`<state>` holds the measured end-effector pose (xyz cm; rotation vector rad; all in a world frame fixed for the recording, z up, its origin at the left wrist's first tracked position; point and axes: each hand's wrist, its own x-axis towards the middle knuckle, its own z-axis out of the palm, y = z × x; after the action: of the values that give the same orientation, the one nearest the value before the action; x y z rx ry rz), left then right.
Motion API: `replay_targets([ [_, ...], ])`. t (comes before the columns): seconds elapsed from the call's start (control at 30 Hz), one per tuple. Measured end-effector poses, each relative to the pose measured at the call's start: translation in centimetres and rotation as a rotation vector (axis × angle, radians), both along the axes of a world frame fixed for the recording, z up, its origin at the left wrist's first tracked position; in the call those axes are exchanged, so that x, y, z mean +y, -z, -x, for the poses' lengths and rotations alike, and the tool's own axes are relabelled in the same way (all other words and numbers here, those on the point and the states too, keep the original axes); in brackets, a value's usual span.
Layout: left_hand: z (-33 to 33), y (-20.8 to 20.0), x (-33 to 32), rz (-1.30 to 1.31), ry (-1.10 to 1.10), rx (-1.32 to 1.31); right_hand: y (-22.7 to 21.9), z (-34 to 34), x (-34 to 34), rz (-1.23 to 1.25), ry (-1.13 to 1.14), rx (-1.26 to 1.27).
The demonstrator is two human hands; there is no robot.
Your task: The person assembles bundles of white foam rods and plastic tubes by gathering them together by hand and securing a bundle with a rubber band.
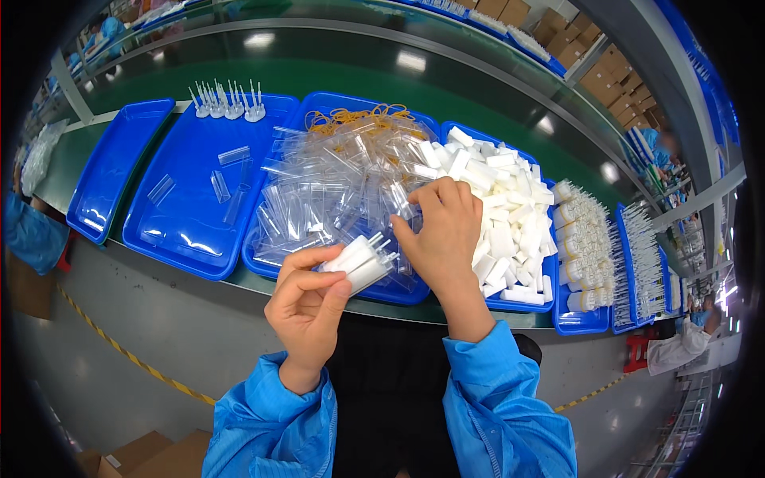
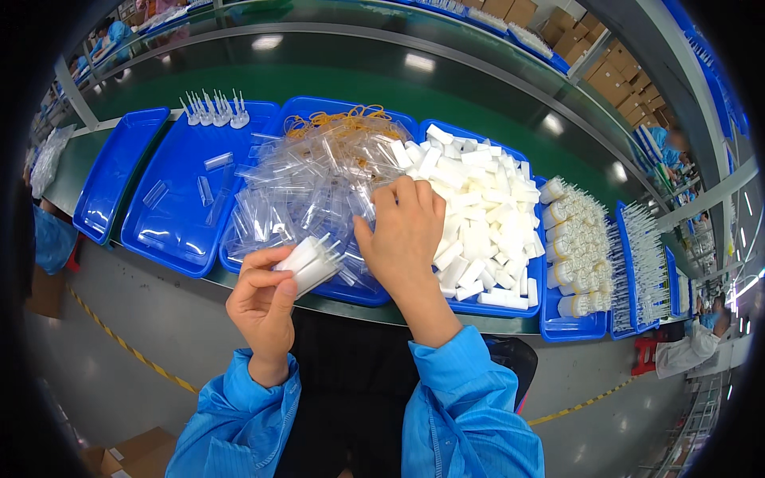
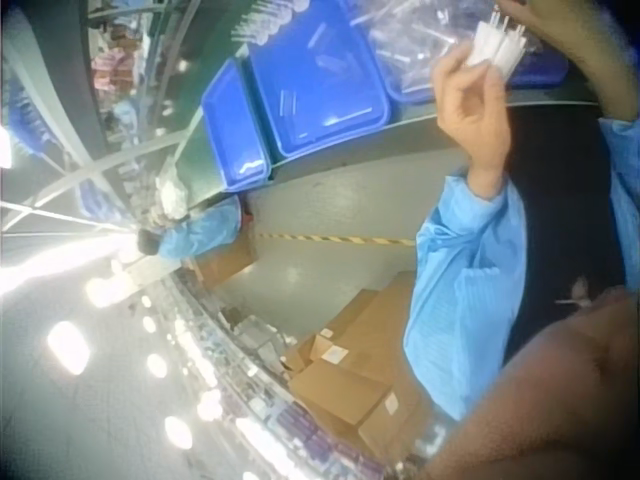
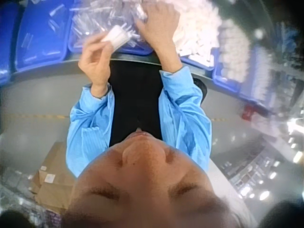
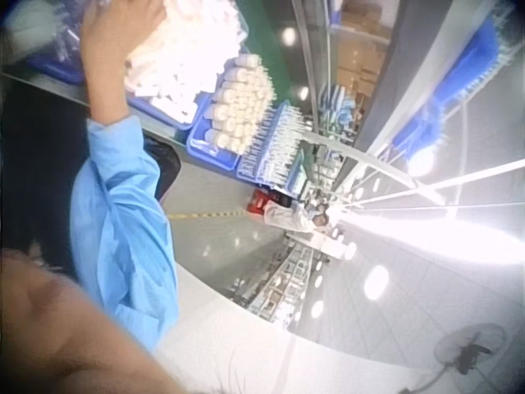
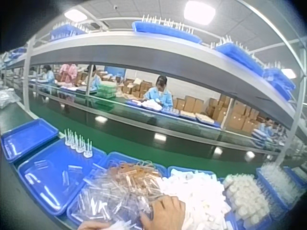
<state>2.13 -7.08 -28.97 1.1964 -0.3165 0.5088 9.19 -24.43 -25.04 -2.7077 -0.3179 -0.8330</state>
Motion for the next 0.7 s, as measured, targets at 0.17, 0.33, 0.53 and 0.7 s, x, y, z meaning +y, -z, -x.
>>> replay_targets([
  [0.17,0.1,-0.4,-0.7,-0.022,0.036,0.018,0.5,0.0,0.6,0.034,-0.005,-0.055],
  [0.33,0.2,-0.4,-1.0,-0.042,0.038,0.008,1.8,-0.9,0.4,0.035,0.030,-0.044],
  [0.53,0.3,-0.6,-1.2,-0.033,0.033,0.037,1.4,0.1,0.7,0.021,-0.043,-0.108],
  [0.7,0.2,-0.6,-1.3,-0.049,0.035,0.025,2.0,-0.3,-0.4,-0.086,-0.029,-0.103],
])
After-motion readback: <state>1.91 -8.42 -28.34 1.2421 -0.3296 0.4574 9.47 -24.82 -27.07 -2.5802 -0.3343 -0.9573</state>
